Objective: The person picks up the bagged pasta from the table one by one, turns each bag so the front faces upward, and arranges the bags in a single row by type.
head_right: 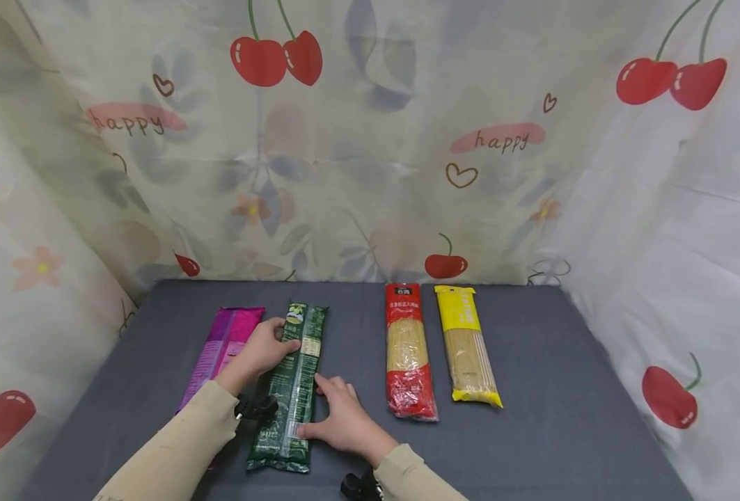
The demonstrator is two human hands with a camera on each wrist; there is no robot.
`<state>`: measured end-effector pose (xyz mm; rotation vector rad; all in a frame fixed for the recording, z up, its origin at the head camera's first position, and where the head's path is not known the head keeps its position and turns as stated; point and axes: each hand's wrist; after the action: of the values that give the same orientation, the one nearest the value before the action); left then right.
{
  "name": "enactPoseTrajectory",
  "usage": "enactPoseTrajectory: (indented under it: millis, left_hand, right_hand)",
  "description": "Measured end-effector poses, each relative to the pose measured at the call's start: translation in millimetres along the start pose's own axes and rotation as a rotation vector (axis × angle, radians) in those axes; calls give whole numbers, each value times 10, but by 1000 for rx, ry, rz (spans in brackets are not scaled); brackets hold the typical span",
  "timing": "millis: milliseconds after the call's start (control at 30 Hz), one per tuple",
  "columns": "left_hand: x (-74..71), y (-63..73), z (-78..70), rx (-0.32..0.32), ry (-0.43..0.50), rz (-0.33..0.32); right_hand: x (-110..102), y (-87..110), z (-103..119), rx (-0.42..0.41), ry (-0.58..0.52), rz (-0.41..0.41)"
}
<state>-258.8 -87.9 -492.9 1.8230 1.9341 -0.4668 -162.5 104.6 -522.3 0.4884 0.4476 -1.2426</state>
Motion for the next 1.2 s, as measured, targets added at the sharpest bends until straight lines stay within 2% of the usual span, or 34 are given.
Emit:
enactPoseTrajectory:
  millis: [133, 233, 433, 567, 767, 1200]
  left_hand:
    - [-8, 34, 33, -41, 110, -43]
    - [-15, 60, 24, -66, 178, -73]
    - [-53, 117, -94, -95, 269, -92]
    - [-74, 145, -202, -100, 324, -100]
    - [-75, 167, -297, -122, 373, -117]
    - [-7, 157, -278, -134, 450, -116]
  right_hand:
    - [-11, 7, -10, 15, -22, 4]
    - [-36, 21, -19, 25, -79, 3]
    - [-74, 47, -24, 45, -286, -33]
    - [-81, 67, -5, 63, -375, -77]
    - [-72, 76, -1, 95, -475, -94]
    - [-63, 96, 5, 133, -645, -61]
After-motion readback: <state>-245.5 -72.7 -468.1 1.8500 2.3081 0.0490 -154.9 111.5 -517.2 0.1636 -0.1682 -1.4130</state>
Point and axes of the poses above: each hand's wrist, its own y-axis away from the middle knuckle, its own x-axis out of the palm, z = x × y, and after that the axes turned 12 degrees about -z, right-handed
